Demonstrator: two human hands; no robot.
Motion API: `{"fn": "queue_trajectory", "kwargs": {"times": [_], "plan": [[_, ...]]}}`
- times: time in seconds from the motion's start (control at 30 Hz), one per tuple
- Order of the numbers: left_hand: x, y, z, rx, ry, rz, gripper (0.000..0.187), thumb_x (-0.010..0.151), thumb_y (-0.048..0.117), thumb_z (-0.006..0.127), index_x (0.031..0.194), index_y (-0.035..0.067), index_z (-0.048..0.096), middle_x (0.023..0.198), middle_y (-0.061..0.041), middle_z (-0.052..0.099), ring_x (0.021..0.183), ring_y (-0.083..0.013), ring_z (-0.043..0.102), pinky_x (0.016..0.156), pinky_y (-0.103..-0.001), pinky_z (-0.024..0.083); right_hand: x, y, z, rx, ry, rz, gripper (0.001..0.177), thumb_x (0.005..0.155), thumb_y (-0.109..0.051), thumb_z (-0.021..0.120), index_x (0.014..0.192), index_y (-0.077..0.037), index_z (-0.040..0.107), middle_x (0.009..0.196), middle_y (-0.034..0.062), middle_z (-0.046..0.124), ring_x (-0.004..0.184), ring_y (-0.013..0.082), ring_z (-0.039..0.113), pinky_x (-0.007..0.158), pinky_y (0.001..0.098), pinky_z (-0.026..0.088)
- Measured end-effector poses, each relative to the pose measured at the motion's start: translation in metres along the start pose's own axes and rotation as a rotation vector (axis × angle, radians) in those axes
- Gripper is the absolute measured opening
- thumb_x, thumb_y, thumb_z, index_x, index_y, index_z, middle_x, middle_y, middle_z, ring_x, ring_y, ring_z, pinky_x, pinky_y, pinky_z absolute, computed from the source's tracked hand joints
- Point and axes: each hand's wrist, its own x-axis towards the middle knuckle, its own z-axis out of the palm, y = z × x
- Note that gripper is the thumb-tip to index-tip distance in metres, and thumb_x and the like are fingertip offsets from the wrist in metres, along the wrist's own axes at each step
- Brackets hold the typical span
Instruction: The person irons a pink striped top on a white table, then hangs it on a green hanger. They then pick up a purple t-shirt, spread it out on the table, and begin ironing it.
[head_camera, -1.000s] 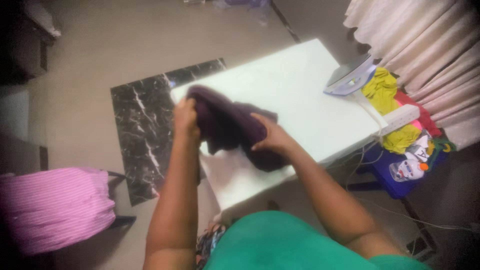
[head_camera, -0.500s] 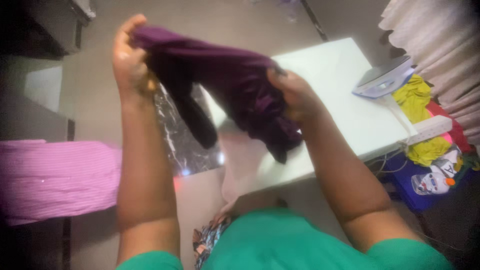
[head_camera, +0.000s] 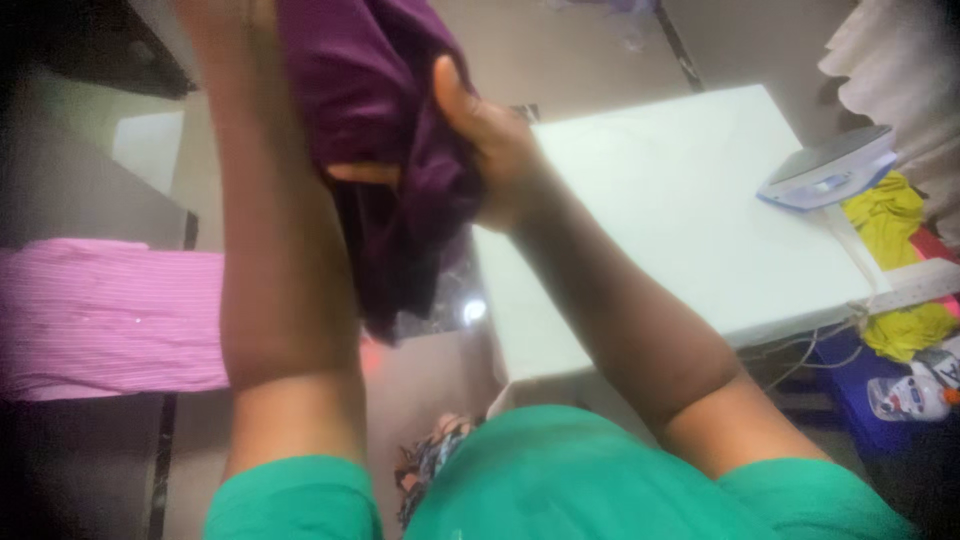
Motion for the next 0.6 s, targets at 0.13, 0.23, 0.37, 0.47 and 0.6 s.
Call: {"fn": "queue_trajectory", "kwargs": {"times": [0.13,0.23,0.37,0.47,0.6], "plan": [[0.022,-0.042,-0.028,0.118,0.002,0.041,0.011,0.097,-0.007,0.049,0.099,0.002,0.056,0.089,-0.008,0.059,0.08,-0.0195,0.061,0.075,-0.037,0.056,-0.015,0.003,-0.026,-0.482,0.229,0.023,0.078,0.105,-0.07,0.045,0.117,0.005,0.06,0.103,0.0127,0.066,0.094,0.0227,0.066,0.086,0.0384,0.057],[0.025,-0.075,-0.046,0.197,-0.013,0.039,0.011,0.098,-0.006,0.05,0.095,0.003,0.056,0.085,-0.006,0.058,0.076,-0.0183,0.059,0.071,-0.037,0.054,-0.027,0.003,-0.044,-0.78,0.261,0.063,0.078,0.1,-0.076,0.04,0.107,-0.002,0.064,0.091,0.0053,0.065,0.088,0.0161,0.066,0.076,0.031,0.058],[0.028,-0.101,-0.045,0.239,-0.051,0.024,0.015,0.1,-0.005,0.052,0.089,0.004,0.056,0.08,-0.004,0.056,0.07,-0.0167,0.056,0.066,-0.037,0.052,-0.042,-0.012,-0.052,-0.85,0.261,-0.016,0.074,0.102,-0.074,0.041,0.11,-0.005,0.065,0.09,0.0025,0.066,0.086,0.0137,0.066,0.074,0.0299,0.06],[0.024,-0.089,-0.03,0.446,-0.085,-0.171,0.015,0.098,-0.006,0.055,0.087,0.003,0.05,0.077,-0.005,0.05,0.065,-0.0184,0.051,0.059,-0.036,0.042,-0.054,-0.028,-0.059,-0.676,0.309,-0.082,0.071,0.1,-0.069,0.049,0.123,-0.003,0.063,0.1,0.0051,0.069,0.093,0.0168,0.069,0.081,0.0316,0.059],[-0.007,-0.047,0.018,0.371,-0.523,-0.211,0.033,0.087,-0.017,0.06,0.116,-0.002,0.066,0.111,-0.009,0.071,0.097,-0.0152,0.07,0.085,-0.028,0.059,-0.076,-0.048,-0.086,-0.704,0.545,-0.099,0.067,0.105,-0.063,0.054,0.125,0.0,0.064,0.104,0.0068,0.069,0.097,0.0193,0.067,0.087,0.0328,0.057]]}}
